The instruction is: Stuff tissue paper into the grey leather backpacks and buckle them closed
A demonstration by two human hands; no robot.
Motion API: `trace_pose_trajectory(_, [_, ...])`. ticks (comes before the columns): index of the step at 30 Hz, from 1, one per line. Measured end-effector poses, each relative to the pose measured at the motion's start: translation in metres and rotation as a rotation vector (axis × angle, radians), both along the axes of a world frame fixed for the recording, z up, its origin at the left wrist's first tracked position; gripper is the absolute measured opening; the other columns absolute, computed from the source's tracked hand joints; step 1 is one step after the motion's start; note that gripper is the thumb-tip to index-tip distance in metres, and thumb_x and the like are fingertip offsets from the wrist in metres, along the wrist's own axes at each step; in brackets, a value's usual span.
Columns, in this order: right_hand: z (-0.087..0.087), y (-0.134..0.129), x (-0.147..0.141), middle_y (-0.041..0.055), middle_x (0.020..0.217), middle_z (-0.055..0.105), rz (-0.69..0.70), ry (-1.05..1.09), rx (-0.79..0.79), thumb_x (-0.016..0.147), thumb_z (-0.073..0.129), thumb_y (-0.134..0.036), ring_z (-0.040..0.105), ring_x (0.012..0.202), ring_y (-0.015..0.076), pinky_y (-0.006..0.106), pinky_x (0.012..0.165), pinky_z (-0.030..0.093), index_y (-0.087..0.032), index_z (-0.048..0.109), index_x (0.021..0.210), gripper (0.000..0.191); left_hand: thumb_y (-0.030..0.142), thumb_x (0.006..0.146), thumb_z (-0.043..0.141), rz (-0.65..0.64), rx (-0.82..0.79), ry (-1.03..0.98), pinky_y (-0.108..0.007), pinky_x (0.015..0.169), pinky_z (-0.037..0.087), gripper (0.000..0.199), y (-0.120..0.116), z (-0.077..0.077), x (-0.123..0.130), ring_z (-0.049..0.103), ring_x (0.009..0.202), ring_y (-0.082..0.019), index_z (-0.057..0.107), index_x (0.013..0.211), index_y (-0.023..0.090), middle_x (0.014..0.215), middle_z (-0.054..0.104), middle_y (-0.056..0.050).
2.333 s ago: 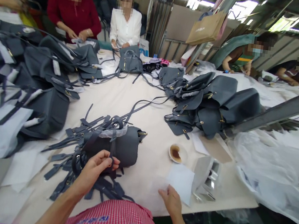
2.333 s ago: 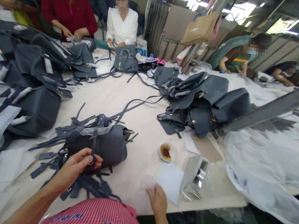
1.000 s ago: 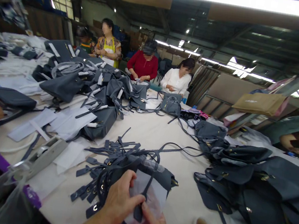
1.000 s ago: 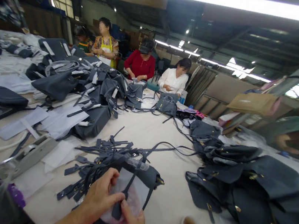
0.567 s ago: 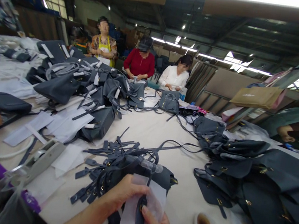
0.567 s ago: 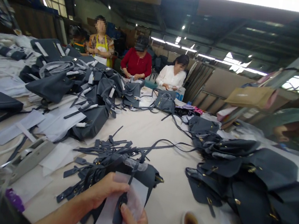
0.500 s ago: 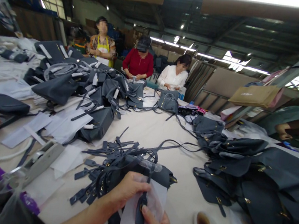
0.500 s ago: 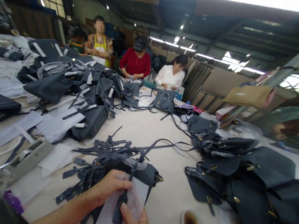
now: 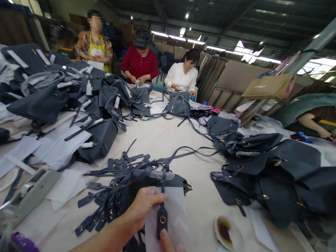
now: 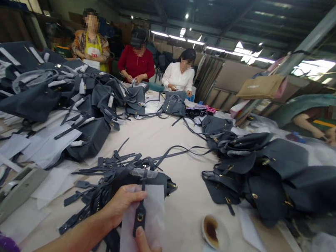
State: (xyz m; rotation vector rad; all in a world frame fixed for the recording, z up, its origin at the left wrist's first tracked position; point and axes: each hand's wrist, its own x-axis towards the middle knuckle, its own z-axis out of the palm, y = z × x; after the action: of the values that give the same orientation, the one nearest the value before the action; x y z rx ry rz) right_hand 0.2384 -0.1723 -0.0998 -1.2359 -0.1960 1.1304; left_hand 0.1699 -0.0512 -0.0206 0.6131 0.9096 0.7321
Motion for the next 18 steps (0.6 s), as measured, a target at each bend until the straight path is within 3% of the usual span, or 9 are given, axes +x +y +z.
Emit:
trace_pose_trajectory(5, [0.01,0.004,0.004,0.0064,0.102,0.074,0.026,-0.154,0.108,0.062,0.081,-0.047,0.065,0.064,0.02,0.029,0.052,0.054,-0.024,0.074,0.107,0.051,0.041,0.048,0.085,-0.035,0.06,0.071,-0.024,0.052,0.035,0.04,0.005,-0.004,0.0,0.049,0.048,-0.011,0.06,0.063,0.013,0.054,0.058,0.002])
trace_pose_trajectory(9, [0.017,0.001,0.004,0.0058,0.112,0.071,0.055,-0.359,0.166,0.065,0.077,-0.044,0.066,0.089,0.0257,0.026,0.057,0.055,-0.026,0.075,0.106,0.045,0.063,0.063,0.069,-0.122,0.084,0.042,-0.027,0.057,0.038,0.052,0.004,0.001,-0.013,0.053,0.057,-0.015,0.062,0.073,0.013,0.062,0.06,-0.002])
trace_pose_trajectory(11, [0.016,0.0,0.004,0.0063,0.115,0.07,0.063,-0.412,0.133,0.066,0.076,-0.041,0.065,0.097,0.0275,0.028,0.065,0.056,-0.026,0.074,0.107,0.044,0.055,0.061,0.075,-0.147,0.19,0.038,-0.027,0.065,0.042,0.053,-0.002,0.003,-0.022,0.057,0.07,-0.017,0.062,0.093,0.014,0.077,0.063,-0.003])
trace_pose_trajectory(13, [0.014,0.0,0.005,0.0064,0.12,0.069,0.061,-0.428,0.12,0.067,0.075,-0.04,0.065,0.099,0.0283,0.03,0.071,0.057,-0.026,0.074,0.107,0.042,0.031,0.05,0.085,-0.179,0.301,0.07,-0.026,0.069,0.042,0.065,-0.01,0.003,-0.029,0.057,0.077,-0.018,0.057,0.107,0.018,0.085,0.063,-0.001])
trace_pose_trajectory(15, [0.012,-0.001,0.006,0.0065,0.119,0.069,0.065,-0.388,0.129,0.067,0.075,-0.04,0.069,0.09,0.0267,0.03,0.068,0.057,-0.027,0.072,0.112,0.047,0.018,0.048,0.082,-0.226,0.265,0.038,-0.026,0.068,0.042,0.064,-0.016,0.002,-0.031,0.057,0.077,-0.018,0.055,0.106,0.019,0.083,0.063,0.0])
trace_pose_trajectory(18, [0.009,-0.004,0.008,0.0069,0.1,0.075,0.068,-0.194,0.141,0.062,0.08,-0.041,0.066,0.054,0.0181,0.025,0.044,0.051,-0.027,0.063,0.124,0.066,0.034,0.063,0.07,-0.221,0.047,-0.185,-0.031,0.067,0.045,0.043,-0.015,0.0,-0.028,0.061,0.076,-0.022,0.054,0.1,0.018,0.085,0.066,-0.006])
